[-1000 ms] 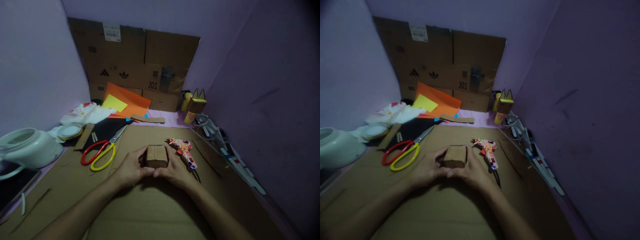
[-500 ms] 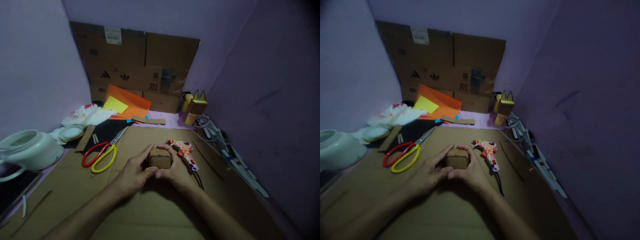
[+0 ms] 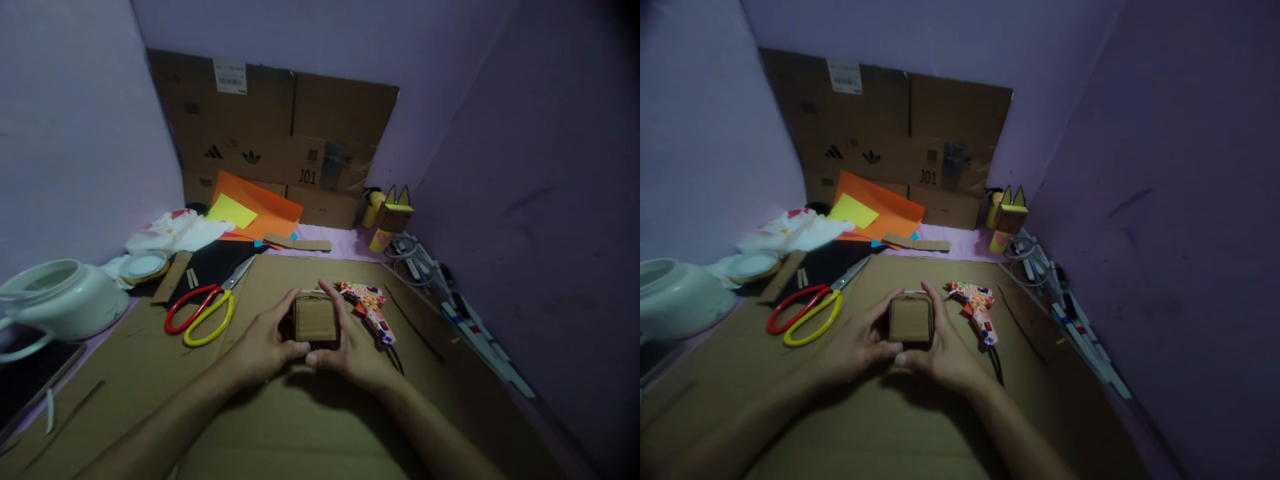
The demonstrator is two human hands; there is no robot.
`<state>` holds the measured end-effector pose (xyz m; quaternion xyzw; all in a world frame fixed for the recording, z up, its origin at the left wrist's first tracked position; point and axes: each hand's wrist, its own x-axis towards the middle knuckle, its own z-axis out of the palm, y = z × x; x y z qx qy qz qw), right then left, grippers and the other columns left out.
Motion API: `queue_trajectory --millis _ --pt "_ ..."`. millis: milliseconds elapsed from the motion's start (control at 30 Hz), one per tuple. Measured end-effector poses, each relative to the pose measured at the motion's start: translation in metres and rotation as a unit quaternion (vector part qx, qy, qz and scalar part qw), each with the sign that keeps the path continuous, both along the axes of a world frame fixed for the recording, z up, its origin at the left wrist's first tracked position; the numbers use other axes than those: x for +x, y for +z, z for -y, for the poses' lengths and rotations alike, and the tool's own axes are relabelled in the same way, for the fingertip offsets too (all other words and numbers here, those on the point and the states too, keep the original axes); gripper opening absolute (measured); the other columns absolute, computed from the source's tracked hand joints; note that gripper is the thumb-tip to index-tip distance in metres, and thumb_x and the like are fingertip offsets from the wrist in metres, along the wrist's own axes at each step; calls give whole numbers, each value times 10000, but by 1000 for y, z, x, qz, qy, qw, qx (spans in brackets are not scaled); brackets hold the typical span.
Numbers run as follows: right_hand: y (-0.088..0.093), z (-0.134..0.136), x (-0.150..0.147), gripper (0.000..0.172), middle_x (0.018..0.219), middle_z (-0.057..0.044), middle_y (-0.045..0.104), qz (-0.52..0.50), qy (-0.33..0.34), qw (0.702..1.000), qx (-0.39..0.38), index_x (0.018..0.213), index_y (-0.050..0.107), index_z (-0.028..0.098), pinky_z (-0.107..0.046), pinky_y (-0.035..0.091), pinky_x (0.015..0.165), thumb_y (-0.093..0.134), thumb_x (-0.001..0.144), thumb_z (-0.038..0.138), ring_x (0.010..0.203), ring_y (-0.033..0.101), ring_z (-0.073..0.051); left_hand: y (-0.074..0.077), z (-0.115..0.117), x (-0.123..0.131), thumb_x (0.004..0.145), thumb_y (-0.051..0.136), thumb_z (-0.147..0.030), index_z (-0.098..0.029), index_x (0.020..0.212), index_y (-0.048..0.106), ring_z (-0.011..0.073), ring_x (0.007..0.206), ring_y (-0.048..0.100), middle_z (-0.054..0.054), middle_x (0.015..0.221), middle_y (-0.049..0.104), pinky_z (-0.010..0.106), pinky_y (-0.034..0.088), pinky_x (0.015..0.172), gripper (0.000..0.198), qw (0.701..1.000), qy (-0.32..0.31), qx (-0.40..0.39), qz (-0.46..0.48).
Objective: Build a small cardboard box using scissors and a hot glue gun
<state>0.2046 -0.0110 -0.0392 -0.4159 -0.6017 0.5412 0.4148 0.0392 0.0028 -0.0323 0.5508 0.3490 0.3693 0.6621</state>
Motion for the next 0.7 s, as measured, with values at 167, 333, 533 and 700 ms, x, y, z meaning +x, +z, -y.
queue_trajectory --millis 167,333,533,700 --pt "-6 2 3 875 1543 -87 60 110 8 993 46 1456 8 195 -431 100 1127 540 806 442 1409 76 -220 5 -6 -9 661 714 -171 -152 1303 422 285 1169 506 129 1273 549 401 401 978 706 998 -43 -37 41" --pt "-13 1 5 776 1549 -57 16 132 15 987 88 1460 3 208 -449 21 1127 471 867 384 1409 -33 -189 3 -11 -16 638 745 -201 -156 1243 500 262 1077 563 126 1228 581 359 441 911 654 996 -40 -57 47" --pt "-10 5 1 784 1543 -66 95 155 25 982 106 1460 -12 217 -478 61 1126 493 867 313 1407 -19 -202 6 -13 -20 620 774 -240 -142 1180 558 140 708 579 105 990 657 186 424 515 608 993 -21 -112 35" --pt "-16 1 -2 625 1530 -65 144 159 -27 975 155 1456 136 193 -451 104 1133 412 900 264 1402 109 -191 8 -14 -20 632 765 -135 -139 1057 625 97 622 563 59 863 661 182 476 546 447 980 11 -188 63"
